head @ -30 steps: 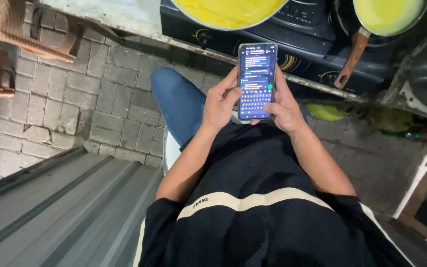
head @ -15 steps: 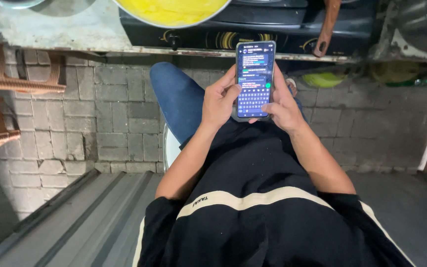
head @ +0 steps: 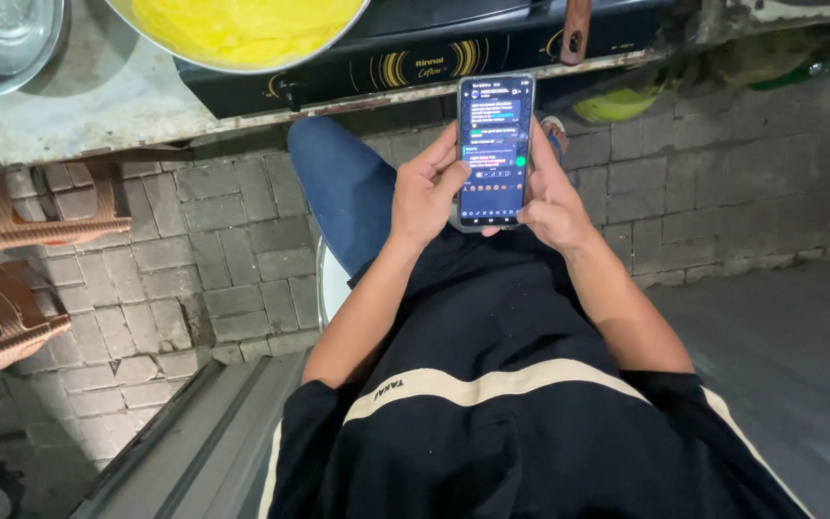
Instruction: The person prepares food by ladling batter into small pans on a stove, flipping the cooked sheets, and checking their phone between actions.
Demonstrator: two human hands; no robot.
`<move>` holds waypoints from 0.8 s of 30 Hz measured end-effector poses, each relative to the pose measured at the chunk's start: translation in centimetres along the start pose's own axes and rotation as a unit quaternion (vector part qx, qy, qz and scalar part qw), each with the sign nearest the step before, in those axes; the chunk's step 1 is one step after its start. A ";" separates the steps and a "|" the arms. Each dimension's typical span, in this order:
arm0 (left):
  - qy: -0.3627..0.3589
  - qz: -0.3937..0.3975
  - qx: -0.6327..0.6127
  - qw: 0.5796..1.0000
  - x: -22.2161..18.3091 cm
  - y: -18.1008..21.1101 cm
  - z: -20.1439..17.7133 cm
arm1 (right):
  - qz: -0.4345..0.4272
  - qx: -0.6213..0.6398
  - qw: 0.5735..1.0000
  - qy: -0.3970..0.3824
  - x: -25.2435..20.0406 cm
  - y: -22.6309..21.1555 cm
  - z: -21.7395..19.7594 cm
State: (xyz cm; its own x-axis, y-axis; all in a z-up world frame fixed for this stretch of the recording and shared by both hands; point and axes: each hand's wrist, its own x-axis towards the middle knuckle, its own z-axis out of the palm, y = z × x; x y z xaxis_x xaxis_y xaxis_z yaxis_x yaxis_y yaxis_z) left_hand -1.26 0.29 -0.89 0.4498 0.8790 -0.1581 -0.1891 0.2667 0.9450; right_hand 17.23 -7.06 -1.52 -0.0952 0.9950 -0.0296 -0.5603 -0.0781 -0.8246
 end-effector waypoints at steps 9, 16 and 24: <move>-0.034 0.005 0.004 0.999 -0.5 -0.9 1.3 | -0.013 -0.059 0.992 0.107 -1.6 4.9 -6.0; -0.038 0.024 0.024 0.999 -0.1 -1.5 1.6 | -0.022 -0.078 0.985 0.153 -1.4 3.3 -4.1; -0.026 0.013 -0.004 1.000 0.2 -1.0 0.3 | -0.004 0.052 0.998 0.041 -1.1 0.7 -0.8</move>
State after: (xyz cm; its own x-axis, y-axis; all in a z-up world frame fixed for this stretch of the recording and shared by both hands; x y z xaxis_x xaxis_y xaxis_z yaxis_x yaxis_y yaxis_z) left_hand -0.69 0.10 -1.78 0.4900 0.8638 -0.1175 -0.2079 0.2468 0.9465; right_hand 17.61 -8.12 -2.54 -0.0253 0.9971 -0.0718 -0.6436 -0.0712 -0.7620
